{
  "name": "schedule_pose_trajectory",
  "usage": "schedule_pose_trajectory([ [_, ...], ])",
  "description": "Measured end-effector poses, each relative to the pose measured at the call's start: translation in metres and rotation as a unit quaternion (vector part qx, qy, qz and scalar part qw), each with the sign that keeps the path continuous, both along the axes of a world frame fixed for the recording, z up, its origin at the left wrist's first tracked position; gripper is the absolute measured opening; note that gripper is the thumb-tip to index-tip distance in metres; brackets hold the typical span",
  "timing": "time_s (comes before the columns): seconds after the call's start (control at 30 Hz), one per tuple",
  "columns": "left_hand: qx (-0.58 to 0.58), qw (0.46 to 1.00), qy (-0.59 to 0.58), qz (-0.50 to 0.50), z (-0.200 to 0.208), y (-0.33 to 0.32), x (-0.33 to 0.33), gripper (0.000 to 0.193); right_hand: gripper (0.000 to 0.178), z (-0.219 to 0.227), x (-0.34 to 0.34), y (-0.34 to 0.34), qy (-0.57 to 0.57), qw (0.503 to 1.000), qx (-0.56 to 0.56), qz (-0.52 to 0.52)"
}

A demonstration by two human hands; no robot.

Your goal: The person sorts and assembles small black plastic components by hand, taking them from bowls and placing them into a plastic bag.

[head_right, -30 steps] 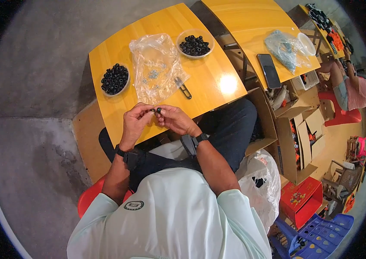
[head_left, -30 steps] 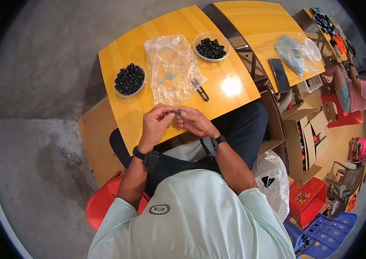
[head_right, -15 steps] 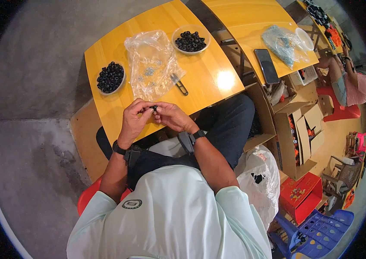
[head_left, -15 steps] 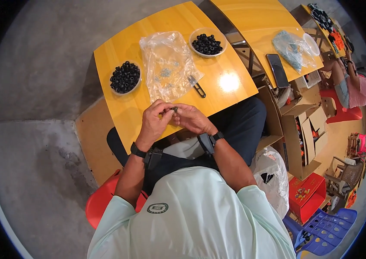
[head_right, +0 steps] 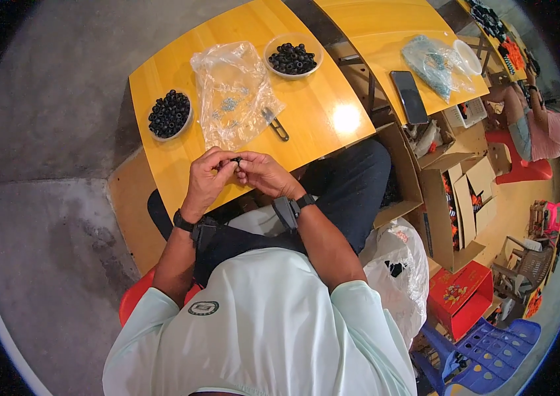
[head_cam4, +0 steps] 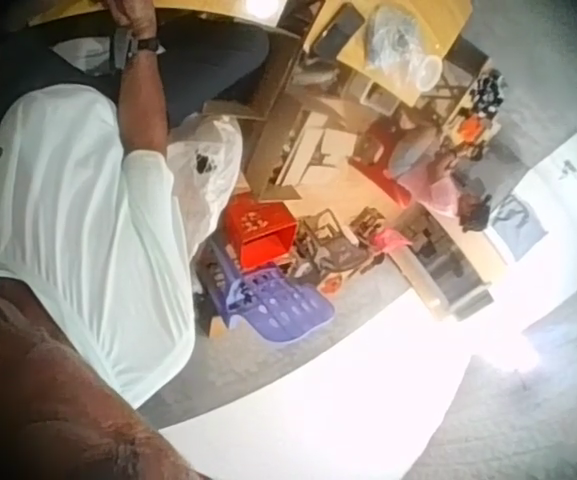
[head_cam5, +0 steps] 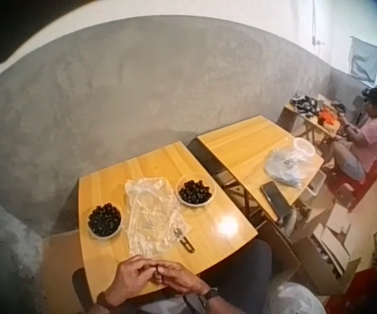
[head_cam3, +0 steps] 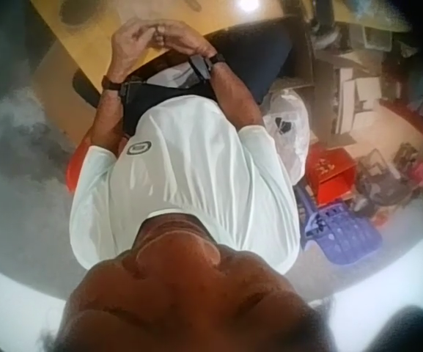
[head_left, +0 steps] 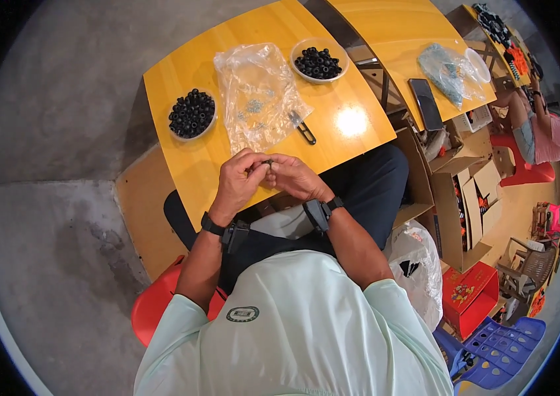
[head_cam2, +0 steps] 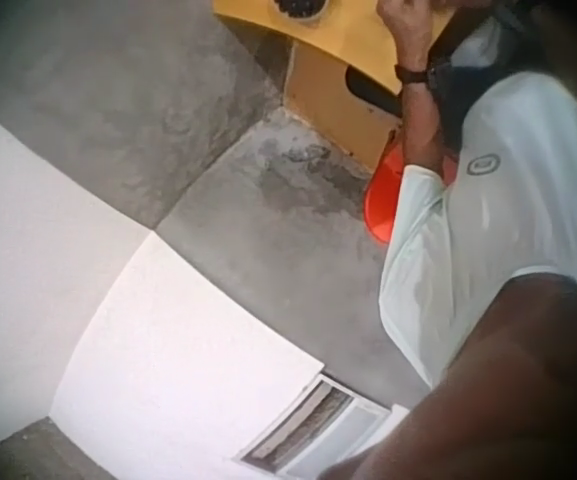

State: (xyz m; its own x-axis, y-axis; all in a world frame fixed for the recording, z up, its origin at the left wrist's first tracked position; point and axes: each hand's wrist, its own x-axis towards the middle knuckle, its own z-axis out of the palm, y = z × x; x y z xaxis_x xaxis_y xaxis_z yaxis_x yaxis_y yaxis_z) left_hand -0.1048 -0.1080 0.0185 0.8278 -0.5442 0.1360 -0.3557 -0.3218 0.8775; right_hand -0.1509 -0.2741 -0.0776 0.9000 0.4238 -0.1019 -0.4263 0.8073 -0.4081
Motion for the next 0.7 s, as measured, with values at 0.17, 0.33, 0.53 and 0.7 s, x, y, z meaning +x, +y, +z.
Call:
schedule_pose_trajectory([
  [0.17,-0.03,0.999,0.022,0.012,-0.002,-0.001,-0.003,0.016,0.034,-0.003,0.001,-0.001,-0.014,1.0,-0.002,0.007],
  [0.33,-0.031,0.999,0.026,0.011,-0.004,0.0,-0.003,0.017,0.033,-0.002,0.0,-0.001,-0.011,1.0,0.003,0.003],
  [0.53,-0.052,0.993,0.108,0.001,-0.012,0.006,0.001,0.019,0.034,-0.002,0.0,0.001,-0.009,1.0,0.011,0.009],
  [0.7,-0.035,0.988,0.147,-0.013,-0.004,0.008,0.004,0.017,0.033,-0.003,0.0,0.0,-0.009,1.0,0.001,0.013],
])
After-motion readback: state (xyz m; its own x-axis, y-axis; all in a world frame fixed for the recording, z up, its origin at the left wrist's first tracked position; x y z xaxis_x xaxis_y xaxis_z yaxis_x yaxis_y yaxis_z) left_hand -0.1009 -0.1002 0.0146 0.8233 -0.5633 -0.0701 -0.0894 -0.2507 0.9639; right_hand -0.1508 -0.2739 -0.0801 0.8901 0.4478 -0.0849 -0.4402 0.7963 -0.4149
